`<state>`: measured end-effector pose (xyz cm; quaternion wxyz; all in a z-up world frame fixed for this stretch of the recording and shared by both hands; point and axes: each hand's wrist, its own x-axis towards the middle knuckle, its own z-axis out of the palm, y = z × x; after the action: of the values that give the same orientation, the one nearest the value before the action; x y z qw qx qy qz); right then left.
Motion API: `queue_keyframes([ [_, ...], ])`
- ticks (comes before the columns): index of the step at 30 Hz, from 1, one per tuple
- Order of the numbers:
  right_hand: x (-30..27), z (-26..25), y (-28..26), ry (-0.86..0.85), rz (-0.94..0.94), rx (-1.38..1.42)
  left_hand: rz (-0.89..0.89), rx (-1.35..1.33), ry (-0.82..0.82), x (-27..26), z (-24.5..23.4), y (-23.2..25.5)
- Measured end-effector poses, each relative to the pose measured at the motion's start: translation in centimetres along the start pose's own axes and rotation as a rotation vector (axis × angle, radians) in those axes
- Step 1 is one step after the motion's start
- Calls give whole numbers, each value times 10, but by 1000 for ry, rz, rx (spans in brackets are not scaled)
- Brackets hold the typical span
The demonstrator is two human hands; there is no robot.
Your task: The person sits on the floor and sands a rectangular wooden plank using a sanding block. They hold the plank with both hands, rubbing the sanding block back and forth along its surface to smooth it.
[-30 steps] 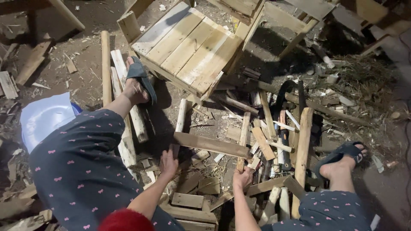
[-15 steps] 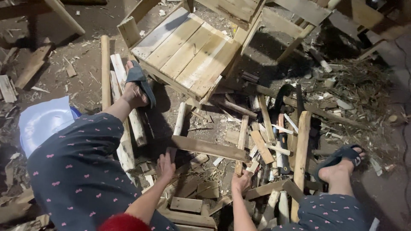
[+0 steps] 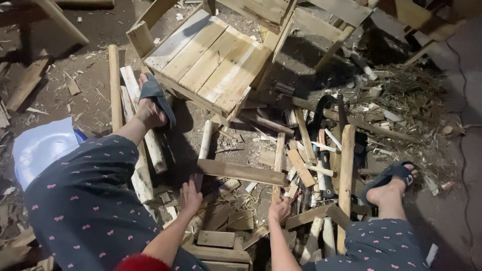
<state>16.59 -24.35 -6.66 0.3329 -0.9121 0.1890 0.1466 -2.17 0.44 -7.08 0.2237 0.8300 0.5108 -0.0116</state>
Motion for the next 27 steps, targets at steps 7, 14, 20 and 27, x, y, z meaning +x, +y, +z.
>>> queue_keyframes([
  [7, 5, -8, -10, 98, -31, -53, -230, -41, -47, -12, -38, 29],
  [14, -3, -21, -26, 73, 18, 84, 132, 34, 335, -24, -56, 63],
  [20, -5, -45, -50, -7, 8, 103, 499, 295, -259, -28, -70, 109],
  [27, 26, -57, -66, -45, -47, 651, 835, 546, 457, -16, -42, 103],
])
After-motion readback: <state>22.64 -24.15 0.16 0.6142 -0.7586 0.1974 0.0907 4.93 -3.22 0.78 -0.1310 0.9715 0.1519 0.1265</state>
